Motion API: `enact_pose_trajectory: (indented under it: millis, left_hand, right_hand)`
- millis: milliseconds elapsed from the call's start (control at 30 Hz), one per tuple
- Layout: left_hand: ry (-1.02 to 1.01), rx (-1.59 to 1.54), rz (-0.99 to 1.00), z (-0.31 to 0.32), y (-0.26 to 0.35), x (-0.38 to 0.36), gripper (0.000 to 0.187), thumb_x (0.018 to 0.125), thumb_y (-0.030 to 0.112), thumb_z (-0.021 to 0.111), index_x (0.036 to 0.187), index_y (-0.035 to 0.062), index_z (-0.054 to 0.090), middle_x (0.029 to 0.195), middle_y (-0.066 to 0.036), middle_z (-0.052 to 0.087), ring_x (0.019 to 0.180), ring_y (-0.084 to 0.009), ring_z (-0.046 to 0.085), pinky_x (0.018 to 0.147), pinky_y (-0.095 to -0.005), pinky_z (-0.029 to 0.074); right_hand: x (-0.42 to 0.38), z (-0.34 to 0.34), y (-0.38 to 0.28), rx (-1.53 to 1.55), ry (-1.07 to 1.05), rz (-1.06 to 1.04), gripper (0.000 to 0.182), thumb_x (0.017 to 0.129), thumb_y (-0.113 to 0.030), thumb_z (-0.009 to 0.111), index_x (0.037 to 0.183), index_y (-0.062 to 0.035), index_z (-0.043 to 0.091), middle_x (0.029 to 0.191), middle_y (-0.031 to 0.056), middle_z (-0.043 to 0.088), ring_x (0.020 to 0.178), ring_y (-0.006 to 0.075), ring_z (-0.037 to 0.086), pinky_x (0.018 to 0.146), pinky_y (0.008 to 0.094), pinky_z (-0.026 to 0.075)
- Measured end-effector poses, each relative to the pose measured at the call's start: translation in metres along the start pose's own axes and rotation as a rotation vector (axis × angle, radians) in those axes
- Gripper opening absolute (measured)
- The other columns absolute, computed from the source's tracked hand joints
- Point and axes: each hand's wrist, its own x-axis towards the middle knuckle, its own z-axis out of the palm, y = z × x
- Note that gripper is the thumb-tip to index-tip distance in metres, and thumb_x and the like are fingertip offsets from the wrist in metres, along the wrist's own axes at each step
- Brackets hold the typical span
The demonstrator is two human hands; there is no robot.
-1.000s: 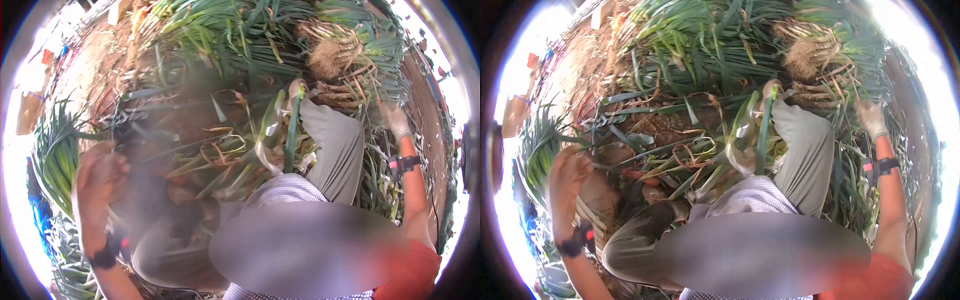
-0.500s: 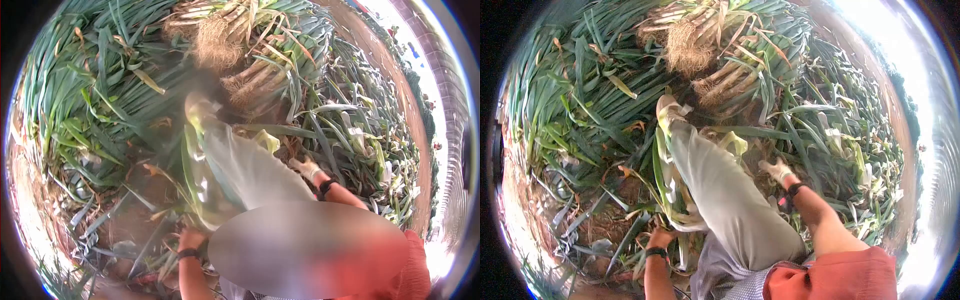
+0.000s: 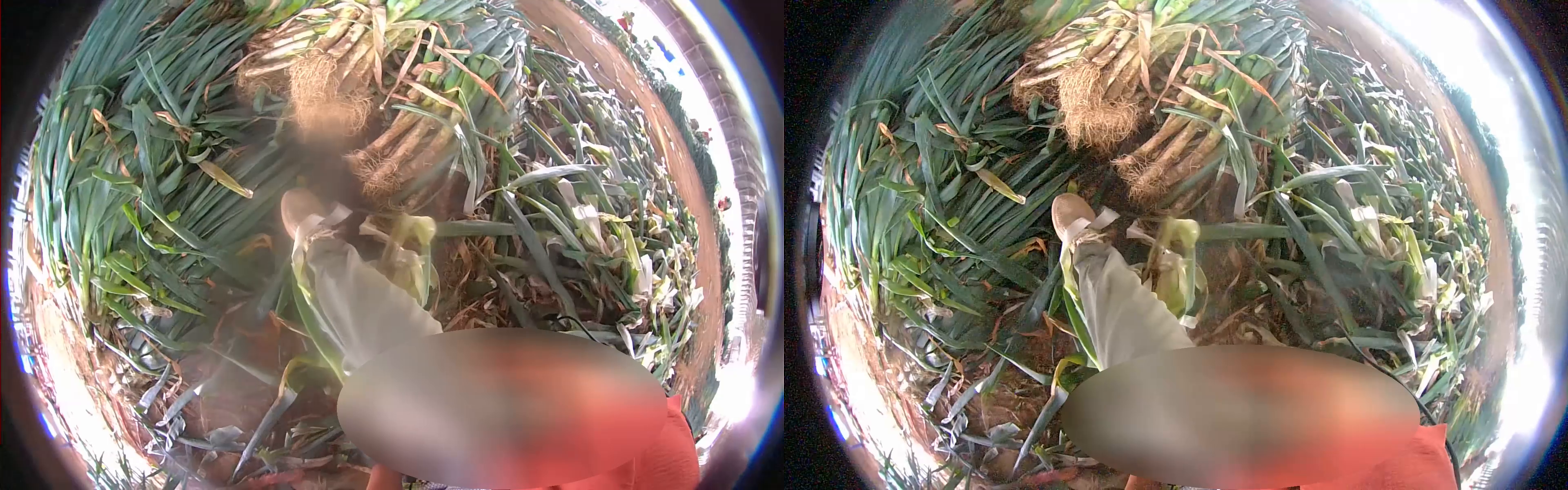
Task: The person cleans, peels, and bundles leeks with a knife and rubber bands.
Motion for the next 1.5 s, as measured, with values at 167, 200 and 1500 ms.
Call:
enact_pose_trajectory:
  millis: [167,200,1500]
  left_hand:
    - [0.027,0.008,0.096,0.0,0.02,-0.006,0.058,0.074,0.022,0.066,0.12,0.0033,0.037,0.114,-0.012,0.052,0.105,-0.0236,0.048,0.091,-0.0331,0.036]
    - [0.039,0.002,0.133,-0.004,0.025,-0.009,0.056,0.074,0.022,0.066,0.119,0.0033,0.039,0.113,-0.011,0.052,0.104,-0.0234,0.049,0.09,-0.0328,0.037]
    - [1.003,-0.486,1.102,0.017,0.032,-0.444,0.041,0.086,0.01,0.055,0.121,-0.0052,0.043,0.104,-0.014,0.06,0.089,-0.019,0.061,0.08,-0.0303,0.048]
  right_hand:
    - [-0.008,-0.017,-0.008,-0.07,-0.065,-0.152,0.05,0.079,-0.053,0.057,0.096,-0.0057,0.063,0.092,0.0118,0.063,0.08,0.0226,0.059,0.067,0.0327,0.047]
    - [-0.011,-0.038,-0.008,-0.093,-0.023,-0.207,0.049,0.079,-0.052,0.057,0.094,-0.0062,0.065,0.091,0.0112,0.064,0.078,0.022,0.059,0.066,0.0326,0.047]
    - [-0.123,-0.258,0.007,-0.749,0.443,-0.443,0.024,0.08,-0.019,0.054,0.1,-0.009,0.062,0.089,0.0066,0.061,0.074,0.0201,0.057,0.061,0.0298,0.046]
